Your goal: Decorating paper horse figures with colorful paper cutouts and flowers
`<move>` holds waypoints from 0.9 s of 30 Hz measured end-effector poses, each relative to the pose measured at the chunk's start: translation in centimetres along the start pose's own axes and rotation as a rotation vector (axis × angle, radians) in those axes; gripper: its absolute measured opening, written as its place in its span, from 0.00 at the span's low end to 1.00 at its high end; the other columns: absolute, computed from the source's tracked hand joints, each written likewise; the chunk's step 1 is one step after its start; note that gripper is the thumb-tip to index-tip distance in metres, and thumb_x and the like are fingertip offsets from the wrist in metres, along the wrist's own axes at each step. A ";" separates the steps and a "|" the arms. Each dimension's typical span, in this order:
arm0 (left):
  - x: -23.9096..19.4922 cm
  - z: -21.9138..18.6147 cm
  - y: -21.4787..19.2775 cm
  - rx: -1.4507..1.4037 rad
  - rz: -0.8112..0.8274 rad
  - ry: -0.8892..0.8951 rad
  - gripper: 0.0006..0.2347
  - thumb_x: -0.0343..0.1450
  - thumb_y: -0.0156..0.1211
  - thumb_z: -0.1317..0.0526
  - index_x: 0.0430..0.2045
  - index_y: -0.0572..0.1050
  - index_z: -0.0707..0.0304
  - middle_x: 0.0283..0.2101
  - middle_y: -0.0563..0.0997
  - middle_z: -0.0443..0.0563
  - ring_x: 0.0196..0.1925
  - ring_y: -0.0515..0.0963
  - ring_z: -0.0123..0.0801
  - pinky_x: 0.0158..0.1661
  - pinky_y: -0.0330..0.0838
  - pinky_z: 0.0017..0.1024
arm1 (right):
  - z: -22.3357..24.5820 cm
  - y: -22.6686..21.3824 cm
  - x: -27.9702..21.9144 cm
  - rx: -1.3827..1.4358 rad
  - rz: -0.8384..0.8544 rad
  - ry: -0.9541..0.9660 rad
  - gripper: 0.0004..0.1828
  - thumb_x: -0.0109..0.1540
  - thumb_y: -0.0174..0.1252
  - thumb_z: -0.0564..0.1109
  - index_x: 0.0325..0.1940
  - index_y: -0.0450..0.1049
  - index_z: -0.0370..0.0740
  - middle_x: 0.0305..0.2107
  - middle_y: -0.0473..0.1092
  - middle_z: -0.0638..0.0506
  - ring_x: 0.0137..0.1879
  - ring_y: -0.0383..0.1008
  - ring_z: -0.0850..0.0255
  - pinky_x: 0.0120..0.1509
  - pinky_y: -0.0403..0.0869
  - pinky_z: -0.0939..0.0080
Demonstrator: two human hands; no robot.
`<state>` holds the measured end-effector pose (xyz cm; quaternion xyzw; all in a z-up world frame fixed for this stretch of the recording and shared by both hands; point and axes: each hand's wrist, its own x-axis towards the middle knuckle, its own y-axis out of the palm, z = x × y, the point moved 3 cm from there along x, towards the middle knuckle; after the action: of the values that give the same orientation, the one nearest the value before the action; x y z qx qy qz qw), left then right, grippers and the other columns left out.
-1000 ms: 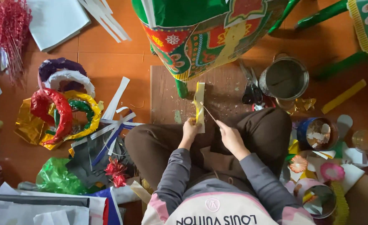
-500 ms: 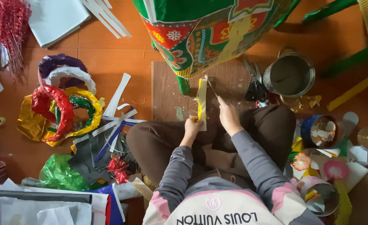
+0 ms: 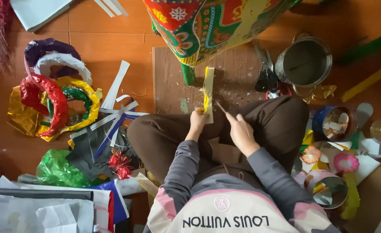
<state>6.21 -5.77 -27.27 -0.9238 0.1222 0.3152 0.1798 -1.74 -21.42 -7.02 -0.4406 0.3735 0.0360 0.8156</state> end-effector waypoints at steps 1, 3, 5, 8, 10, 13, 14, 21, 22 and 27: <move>0.4 0.7 0.3 0.000 -0.001 -0.003 0.13 0.58 0.67 0.65 0.36 0.80 0.62 0.28 0.83 0.54 0.34 0.83 0.40 0.36 0.75 0.33 | -0.2 0.1 0.5 0.000 0.003 0.000 0.29 0.66 0.39 0.36 0.70 0.62 0.56 0.65 0.54 0.30 0.58 0.70 0.36 0.58 0.73 0.37; 1.3 1.9 0.9 -0.024 -0.002 0.004 0.13 0.57 0.66 0.66 0.35 0.81 0.62 0.28 0.83 0.54 0.33 0.83 0.41 0.36 0.75 0.34 | -0.2 -0.4 1.4 -0.042 -0.196 -0.151 0.23 0.67 0.45 0.39 0.65 0.68 0.51 0.52 0.66 0.34 0.50 0.75 0.39 0.45 0.79 0.44; 1.0 1.3 0.8 -0.028 -0.004 0.005 0.13 0.57 0.67 0.66 0.35 0.81 0.63 0.28 0.83 0.54 0.33 0.82 0.40 0.36 0.75 0.34 | -0.7 0.1 0.4 -0.033 -0.227 -0.177 0.22 0.66 0.46 0.39 0.64 0.69 0.50 0.48 0.66 0.35 0.48 0.75 0.39 0.43 0.79 0.44; 1.0 1.3 1.2 -0.025 0.000 0.005 0.13 0.57 0.67 0.66 0.34 0.81 0.61 0.28 0.82 0.54 0.33 0.82 0.40 0.36 0.74 0.33 | -1.9 0.8 -1.4 -0.041 -0.290 -0.232 0.22 0.65 0.48 0.38 0.64 0.69 0.49 0.42 0.65 0.38 0.45 0.75 0.40 0.40 0.79 0.46; 0.7 1.0 1.2 -0.015 0.004 -0.002 0.13 0.56 0.67 0.66 0.33 0.81 0.60 0.28 0.83 0.54 0.33 0.83 0.39 0.36 0.75 0.33 | -2.4 1.0 -2.4 -0.055 -0.317 -0.263 0.23 0.65 0.49 0.39 0.64 0.68 0.50 0.39 0.65 0.41 0.43 0.74 0.42 0.38 0.79 0.49; 0.2 0.7 1.1 -0.147 0.010 -0.009 0.14 0.57 0.65 0.68 0.35 0.81 0.64 0.28 0.81 0.56 0.30 0.80 0.36 0.34 0.74 0.30 | -3.0 1.2 -2.7 0.012 -0.292 -0.236 0.25 0.65 0.48 0.38 0.67 0.65 0.52 0.38 0.64 0.43 0.40 0.75 0.43 0.38 0.79 0.48; 0.5 1.2 1.2 -0.161 0.014 -0.007 0.14 0.57 0.64 0.68 0.35 0.81 0.63 0.27 0.81 0.56 0.29 0.79 0.35 0.33 0.73 0.29 | -3.3 1.2 -2.3 0.041 -0.328 -0.222 0.26 0.65 0.49 0.38 0.68 0.64 0.51 0.39 0.63 0.43 0.41 0.75 0.42 0.38 0.79 0.48; -0.1 0.7 1.0 -0.313 0.071 -0.026 0.16 0.58 0.62 0.72 0.41 0.78 0.72 0.31 0.80 0.57 0.30 0.77 0.35 0.35 0.73 0.29 | -2.9 1.8 -6.1 -0.005 -0.141 -0.186 0.24 0.64 0.47 0.40 0.64 0.68 0.56 0.37 0.66 0.46 0.37 0.76 0.42 0.36 0.79 0.51; -0.2 0.4 0.9 -0.313 0.074 -0.026 0.16 0.58 0.62 0.72 0.41 0.78 0.72 0.31 0.80 0.57 0.30 0.77 0.35 0.35 0.73 0.29 | -3.2 1.8 -6.4 -0.006 -0.142 -0.184 0.24 0.64 0.47 0.40 0.64 0.68 0.56 0.37 0.66 0.46 0.37 0.76 0.42 0.36 0.79 0.51; 1.1 2.5 1.4 -0.391 0.065 0.013 0.18 0.58 0.64 0.73 0.43 0.76 0.74 0.31 0.79 0.55 0.29 0.77 0.33 0.32 0.73 0.29 | -2.9 1.2 -8.7 -0.028 0.005 -0.112 0.24 0.64 0.45 0.40 0.62 0.70 0.58 0.39 0.68 0.45 0.40 0.77 0.44 0.42 0.78 0.51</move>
<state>5.23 -6.11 -30.12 -0.9387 0.0895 0.3325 -0.0139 -10.12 -20.46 -3.26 -0.4484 0.3279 0.0676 0.8288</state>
